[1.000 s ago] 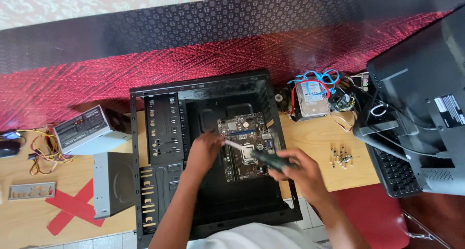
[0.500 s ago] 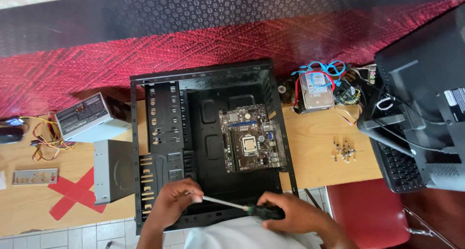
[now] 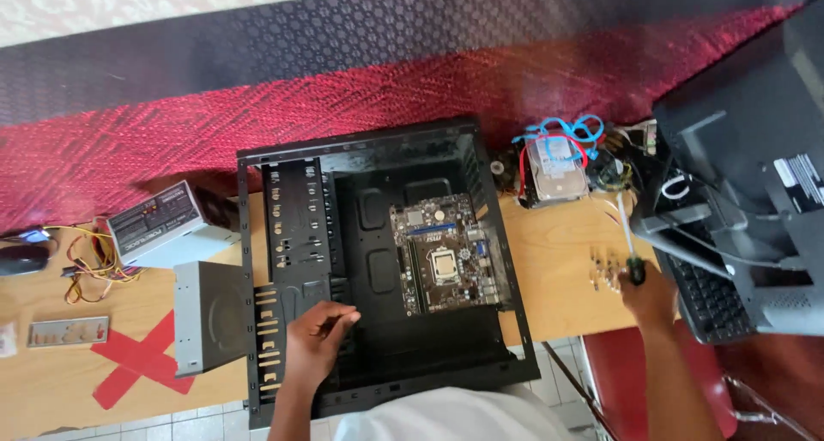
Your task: Securing a motherboard into a computer case using a screwdriver and screws.
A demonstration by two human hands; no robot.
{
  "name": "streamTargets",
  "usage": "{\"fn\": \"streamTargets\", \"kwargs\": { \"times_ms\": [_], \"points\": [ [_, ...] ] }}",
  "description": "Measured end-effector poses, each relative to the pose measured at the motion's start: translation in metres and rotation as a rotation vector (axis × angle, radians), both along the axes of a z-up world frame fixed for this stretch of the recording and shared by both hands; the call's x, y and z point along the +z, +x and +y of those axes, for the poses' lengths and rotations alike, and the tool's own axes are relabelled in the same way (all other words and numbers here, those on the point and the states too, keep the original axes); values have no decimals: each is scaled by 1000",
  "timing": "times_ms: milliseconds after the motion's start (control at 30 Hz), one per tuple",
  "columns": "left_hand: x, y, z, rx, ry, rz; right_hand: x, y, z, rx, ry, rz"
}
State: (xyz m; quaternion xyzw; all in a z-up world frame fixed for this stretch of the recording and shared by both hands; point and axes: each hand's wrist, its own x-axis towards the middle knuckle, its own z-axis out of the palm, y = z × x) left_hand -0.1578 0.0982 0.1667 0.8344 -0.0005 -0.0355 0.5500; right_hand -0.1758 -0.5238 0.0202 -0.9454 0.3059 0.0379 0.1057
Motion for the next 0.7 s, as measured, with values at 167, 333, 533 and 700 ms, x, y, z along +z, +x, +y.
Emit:
{"fn": "streamTargets", "kwargs": {
  "times_ms": [167, 333, 533, 700],
  "points": [
    [-13, -2, 1, 22, 31, -70, -25, 1, 11, -19, 122, 105],
    [-5, 3, 2, 29, 33, -97, -25, 12, 30, 60, 48, 175],
    [-8, 3, 3, 36, -16, -110, -12, 18, 41, -44, 60, 247],
    [-4, 0, 1, 120, 65, 31, -40, 11, 14, 97, 101, -178]
  ]
}}
